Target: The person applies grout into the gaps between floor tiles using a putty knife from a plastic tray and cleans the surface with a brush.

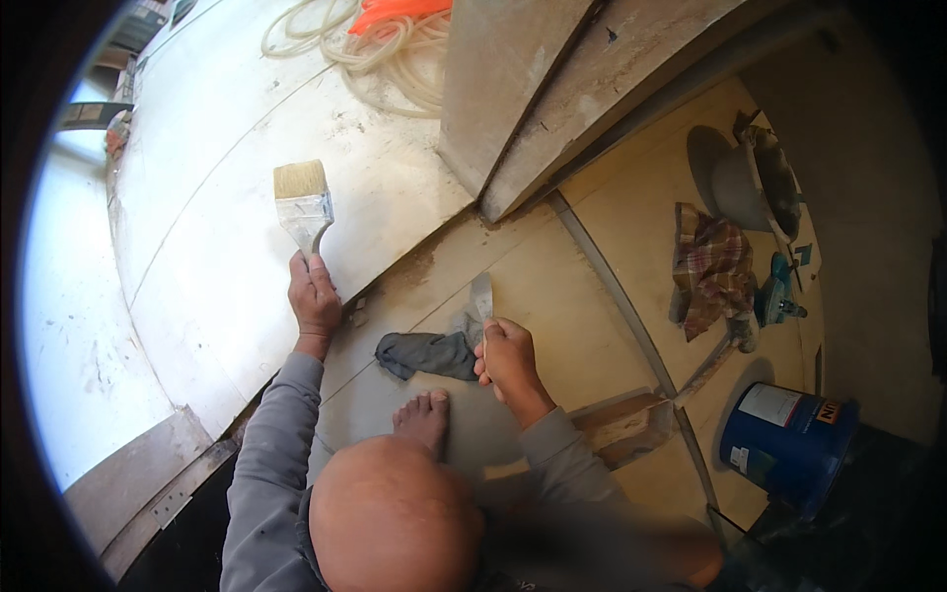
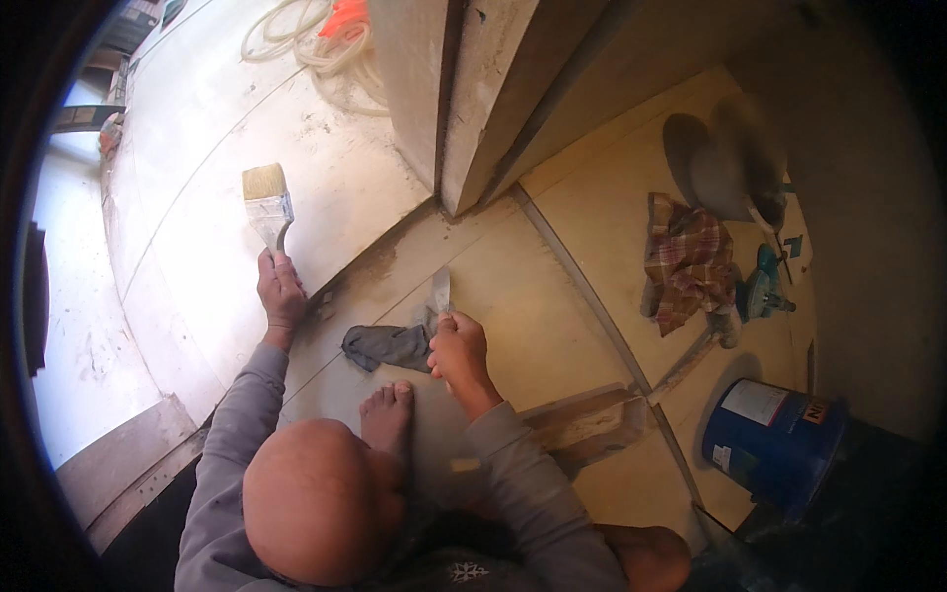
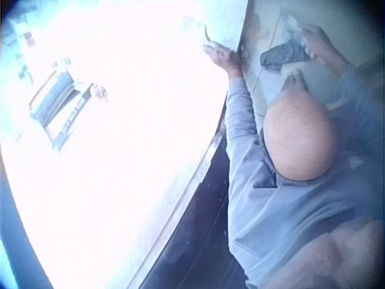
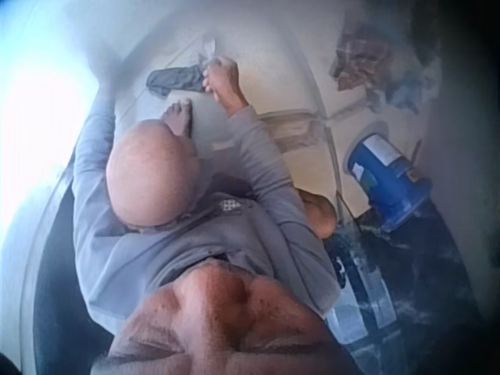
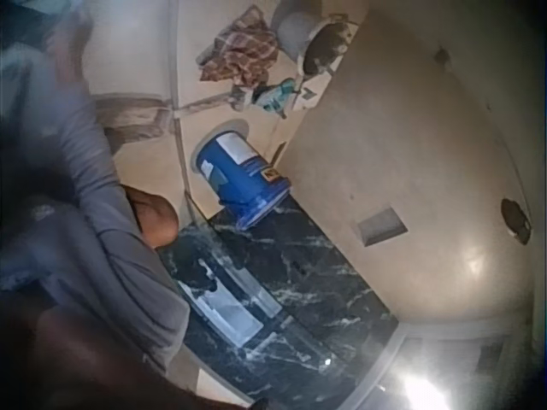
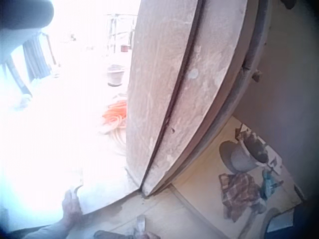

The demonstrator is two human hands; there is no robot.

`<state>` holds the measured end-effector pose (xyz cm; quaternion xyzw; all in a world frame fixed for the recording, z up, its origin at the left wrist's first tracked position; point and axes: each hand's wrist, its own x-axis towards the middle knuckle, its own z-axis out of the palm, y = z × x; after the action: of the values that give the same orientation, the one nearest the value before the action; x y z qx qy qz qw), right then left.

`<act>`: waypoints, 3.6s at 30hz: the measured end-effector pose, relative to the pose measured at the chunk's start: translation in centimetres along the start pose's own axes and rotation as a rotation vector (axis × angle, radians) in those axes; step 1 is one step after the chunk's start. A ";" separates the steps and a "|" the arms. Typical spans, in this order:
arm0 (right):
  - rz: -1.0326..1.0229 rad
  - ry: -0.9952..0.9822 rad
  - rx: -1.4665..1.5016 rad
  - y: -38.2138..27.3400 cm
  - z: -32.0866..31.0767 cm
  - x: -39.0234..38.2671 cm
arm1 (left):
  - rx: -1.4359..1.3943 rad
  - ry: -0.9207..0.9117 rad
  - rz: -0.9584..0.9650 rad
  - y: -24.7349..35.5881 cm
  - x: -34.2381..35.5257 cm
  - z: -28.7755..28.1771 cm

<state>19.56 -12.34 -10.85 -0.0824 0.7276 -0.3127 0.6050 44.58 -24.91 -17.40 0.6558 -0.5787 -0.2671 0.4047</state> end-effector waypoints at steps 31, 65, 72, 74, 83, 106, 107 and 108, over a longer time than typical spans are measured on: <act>-0.676 -0.233 -0.559 3.6 -9.0 -0.9 | -0.234 -0.334 -0.124 5.1 -8.0 -6.6; -0.304 0.507 -0.646 -4.2 -30.6 -24.7 | 0.249 -1.422 0.393 19.6 -11.3 18.8; -0.306 0.535 -0.455 -3.6 -32.3 -24.8 | 0.070 -0.789 0.260 14.2 -9.0 17.0; -0.325 0.548 -0.413 -3.7 -32.4 -24.6 | 0.088 -0.764 0.093 12.3 -8.4 15.5; -0.359 0.514 -0.451 -4.0 -33.4 -24.0 | 0.014 -0.818 0.167 13.2 -10.1 17.6; -0.356 0.599 -0.390 -3.5 -33.7 -24.5 | -0.675 -0.963 -0.665 15.8 -9.5 13.7; -0.347 0.592 -0.411 -3.5 -34.1 -24.6 | -0.649 -0.974 -0.647 15.8 -9.5 13.9; -0.337 0.586 -0.432 -3.6 -34.2 -24.7 | -0.623 -0.986 -0.630 15.9 -9.5 14.6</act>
<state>-6.96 9.27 14.06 -0.2335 0.8945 -0.2576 0.2809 22.20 -18.95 -12.92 0.4471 -0.3721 -0.7963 0.1658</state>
